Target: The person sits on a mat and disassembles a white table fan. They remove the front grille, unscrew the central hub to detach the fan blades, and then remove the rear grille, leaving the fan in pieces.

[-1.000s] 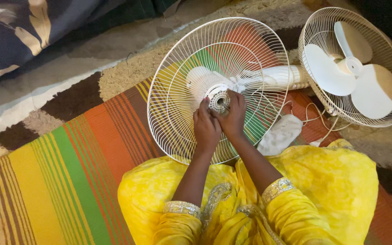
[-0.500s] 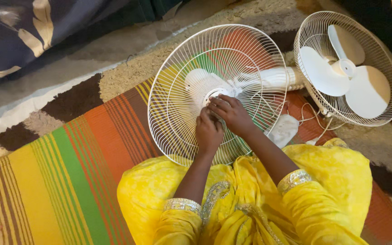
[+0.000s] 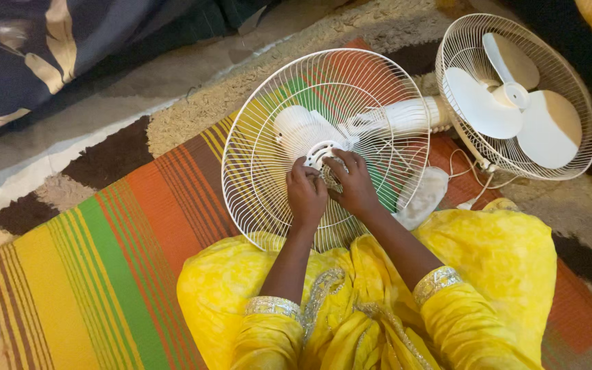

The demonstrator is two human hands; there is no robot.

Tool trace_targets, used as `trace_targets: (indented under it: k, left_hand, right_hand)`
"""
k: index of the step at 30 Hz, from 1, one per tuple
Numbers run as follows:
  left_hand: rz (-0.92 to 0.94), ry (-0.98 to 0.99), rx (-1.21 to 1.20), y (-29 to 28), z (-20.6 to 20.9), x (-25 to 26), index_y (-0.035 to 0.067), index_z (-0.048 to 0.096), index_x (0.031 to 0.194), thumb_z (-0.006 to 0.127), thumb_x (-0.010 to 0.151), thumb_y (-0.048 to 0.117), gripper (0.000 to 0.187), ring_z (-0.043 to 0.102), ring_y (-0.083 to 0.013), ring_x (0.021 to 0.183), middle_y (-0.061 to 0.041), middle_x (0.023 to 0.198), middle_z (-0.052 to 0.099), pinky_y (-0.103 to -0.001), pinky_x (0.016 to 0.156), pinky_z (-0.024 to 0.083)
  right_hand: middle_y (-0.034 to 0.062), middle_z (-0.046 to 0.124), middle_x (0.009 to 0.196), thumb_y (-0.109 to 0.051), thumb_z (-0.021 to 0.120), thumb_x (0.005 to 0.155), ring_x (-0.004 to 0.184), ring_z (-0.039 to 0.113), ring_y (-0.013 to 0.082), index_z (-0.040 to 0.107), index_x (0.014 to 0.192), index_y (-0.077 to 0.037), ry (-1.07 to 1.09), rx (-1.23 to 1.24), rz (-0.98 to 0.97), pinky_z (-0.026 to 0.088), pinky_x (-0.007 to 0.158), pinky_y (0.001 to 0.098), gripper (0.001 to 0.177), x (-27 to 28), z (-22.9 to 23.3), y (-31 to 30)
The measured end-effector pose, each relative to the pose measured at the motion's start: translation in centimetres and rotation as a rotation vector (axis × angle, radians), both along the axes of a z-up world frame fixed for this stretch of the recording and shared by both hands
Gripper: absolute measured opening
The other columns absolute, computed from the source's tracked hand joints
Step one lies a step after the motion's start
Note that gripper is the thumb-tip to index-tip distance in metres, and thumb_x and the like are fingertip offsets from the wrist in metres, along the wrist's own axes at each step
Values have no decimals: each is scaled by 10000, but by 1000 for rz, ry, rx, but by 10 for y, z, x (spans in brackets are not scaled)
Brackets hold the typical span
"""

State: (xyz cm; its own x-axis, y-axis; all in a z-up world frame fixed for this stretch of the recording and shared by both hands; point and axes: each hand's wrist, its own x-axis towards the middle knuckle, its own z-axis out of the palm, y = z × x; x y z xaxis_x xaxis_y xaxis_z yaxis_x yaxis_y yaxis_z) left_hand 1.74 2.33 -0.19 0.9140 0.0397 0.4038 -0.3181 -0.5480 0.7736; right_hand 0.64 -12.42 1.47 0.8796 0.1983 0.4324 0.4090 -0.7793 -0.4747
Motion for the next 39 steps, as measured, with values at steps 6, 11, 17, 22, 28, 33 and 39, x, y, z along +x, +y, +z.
trace_targets:
  k: [6,11,17,22,28,33,39]
  left_hand:
    - [-4,-4,-22,1,-3,-1,-19,468,1387,640,813,-39,600,586,-307,1052,-127,1031,657,-422,911,529]
    - [-46,9,-51,-1,-10,0,-16,451,1401,655,806,-27,629,608,-306,1047,-152,1121,616,-414,901,546]
    - [-118,18,-45,-2,-13,-7,19,472,1397,670,844,-5,588,637,-301,1002,-152,1152,633,-405,871,544]
    - [-208,46,-41,-2,-10,-9,5,505,1372,640,891,26,500,662,-330,975,-170,1160,648,-418,848,537]
    - [-273,32,43,0,3,-15,21,616,1281,633,891,33,390,660,-355,987,-174,1122,663,-427,861,535]
    - [-378,64,124,-9,27,-28,35,616,1281,645,910,62,373,658,-335,1016,-159,1169,680,-436,898,519]
    - [-443,-82,232,-6,71,-41,29,629,1289,685,894,70,402,599,-382,1145,-186,1221,667,-454,994,482]
  right_hand:
    - [180,498,1342,-171,922,566,1209,445,452,552,1320,-71,137,146,-136,412,1023,547,846,0,4,5]
    - [153,596,1143,-217,930,621,1013,618,299,588,1246,-29,201,389,-198,536,839,409,737,3,-25,-8]
    - [81,737,922,-208,848,839,774,654,152,713,1149,-30,663,525,-96,544,709,326,383,-17,-27,-46]
    - [35,743,967,-135,773,890,836,691,90,696,1147,-28,655,729,55,570,741,281,290,-31,-9,-66]
    - [79,736,919,-90,785,857,801,721,145,708,1081,-16,505,466,49,588,713,294,249,-41,12,-69]
    - [92,731,927,-77,790,857,808,729,174,709,1067,-28,422,445,-23,573,665,323,230,-61,40,-91]
    - [127,704,1048,-3,764,911,899,701,227,689,1087,-16,-154,422,-407,564,729,328,191,-84,75,-168]
